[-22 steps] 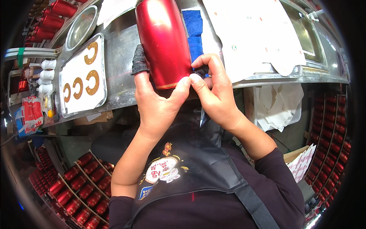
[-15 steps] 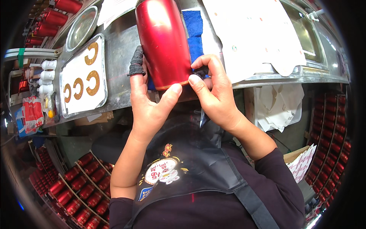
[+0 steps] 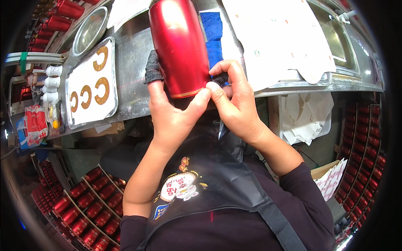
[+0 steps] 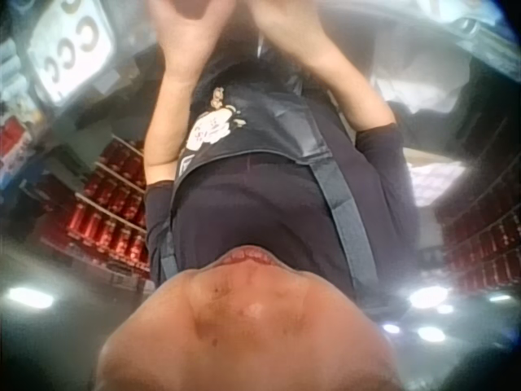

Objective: The person cleans a red cylindrical container with a cloth, then applies a gold crescent-shaped sticker to its neck. They smooth the sticker with fingers and a thin tool, then place the container on a shelf with other similar red containers.

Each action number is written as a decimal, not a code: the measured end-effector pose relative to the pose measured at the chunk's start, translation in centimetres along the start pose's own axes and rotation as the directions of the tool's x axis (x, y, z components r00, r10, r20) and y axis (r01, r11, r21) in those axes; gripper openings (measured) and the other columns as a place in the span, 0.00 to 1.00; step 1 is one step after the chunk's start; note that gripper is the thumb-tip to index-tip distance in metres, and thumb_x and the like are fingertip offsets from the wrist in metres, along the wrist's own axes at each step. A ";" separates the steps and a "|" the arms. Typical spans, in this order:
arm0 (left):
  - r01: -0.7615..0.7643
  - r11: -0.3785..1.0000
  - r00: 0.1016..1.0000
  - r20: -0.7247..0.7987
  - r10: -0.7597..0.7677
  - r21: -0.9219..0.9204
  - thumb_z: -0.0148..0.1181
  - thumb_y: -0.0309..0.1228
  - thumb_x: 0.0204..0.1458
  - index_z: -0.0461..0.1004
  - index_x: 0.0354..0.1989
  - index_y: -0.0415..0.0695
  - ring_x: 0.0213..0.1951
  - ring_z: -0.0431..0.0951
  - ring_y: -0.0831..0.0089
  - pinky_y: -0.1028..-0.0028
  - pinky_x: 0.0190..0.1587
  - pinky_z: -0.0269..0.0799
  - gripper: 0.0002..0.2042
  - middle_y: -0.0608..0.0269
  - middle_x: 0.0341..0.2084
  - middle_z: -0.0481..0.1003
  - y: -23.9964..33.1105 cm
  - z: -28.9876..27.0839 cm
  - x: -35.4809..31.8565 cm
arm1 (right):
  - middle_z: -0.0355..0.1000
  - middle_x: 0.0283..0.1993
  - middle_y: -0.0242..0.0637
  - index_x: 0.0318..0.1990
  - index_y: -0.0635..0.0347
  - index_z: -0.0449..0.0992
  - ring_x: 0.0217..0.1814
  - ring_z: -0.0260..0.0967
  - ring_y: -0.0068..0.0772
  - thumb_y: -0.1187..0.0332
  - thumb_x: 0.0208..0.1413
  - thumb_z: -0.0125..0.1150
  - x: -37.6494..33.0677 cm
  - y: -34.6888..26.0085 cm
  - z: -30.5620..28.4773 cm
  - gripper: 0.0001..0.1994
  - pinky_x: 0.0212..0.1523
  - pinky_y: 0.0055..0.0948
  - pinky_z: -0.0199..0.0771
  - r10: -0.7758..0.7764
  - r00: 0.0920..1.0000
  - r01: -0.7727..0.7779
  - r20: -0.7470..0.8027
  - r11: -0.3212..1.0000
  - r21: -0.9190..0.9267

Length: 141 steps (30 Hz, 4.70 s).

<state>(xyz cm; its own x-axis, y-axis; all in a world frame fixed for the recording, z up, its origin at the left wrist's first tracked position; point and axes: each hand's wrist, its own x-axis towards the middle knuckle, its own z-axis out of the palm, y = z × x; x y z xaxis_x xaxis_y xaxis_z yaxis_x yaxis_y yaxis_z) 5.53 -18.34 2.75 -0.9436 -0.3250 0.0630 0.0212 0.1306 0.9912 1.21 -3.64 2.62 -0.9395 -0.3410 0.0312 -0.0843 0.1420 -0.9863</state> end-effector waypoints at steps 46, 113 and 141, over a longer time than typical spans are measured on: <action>0.036 0.994 0.995 0.093 -0.027 -0.100 0.66 0.27 0.53 0.50 0.71 0.37 0.64 0.66 0.63 0.64 0.67 0.60 0.39 0.48 0.65 0.62 0.1 -1.1 0.4 | 0.62 0.44 0.29 0.49 0.64 0.67 0.30 0.57 0.07 0.77 0.59 0.59 0.1 -0.2 0.0 0.13 0.33 0.11 0.61 0.013 1.000 -0.013 -0.002 0.999 0.031; -0.486 0.584 0.867 0.272 0.418 0.650 0.66 0.30 0.46 0.79 0.52 0.40 0.64 0.69 0.51 0.36 0.68 0.42 0.22 0.38 0.65 0.65 -1.1 -5.0 -2.7 | 0.67 0.44 0.34 0.52 0.64 0.64 0.34 0.66 0.14 0.74 0.63 0.58 0.2 0.0 0.1 0.13 0.34 0.15 0.68 0.058 0.998 -0.060 0.020 0.988 0.140; -0.648 0.343 0.735 0.439 0.517 0.680 0.69 0.34 0.36 0.78 0.21 0.41 0.70 0.56 0.37 0.26 0.66 0.35 0.10 0.43 0.65 0.66 2.4 0.0 0.0 | 0.69 0.44 0.31 0.52 0.64 0.71 0.35 0.65 0.14 0.82 0.59 0.50 -0.6 0.5 -1.7 0.14 0.37 0.15 0.66 0.056 0.997 -0.042 -0.052 0.973 0.227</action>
<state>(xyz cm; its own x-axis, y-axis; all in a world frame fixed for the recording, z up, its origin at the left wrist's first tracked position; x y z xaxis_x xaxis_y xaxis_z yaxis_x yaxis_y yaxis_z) 5.61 -18.06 5.16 -0.8276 0.2400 0.5074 0.3939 0.8923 0.2205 1.13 -1.79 2.41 -0.9589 -0.2835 -0.0151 0.0329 -0.0580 -0.9978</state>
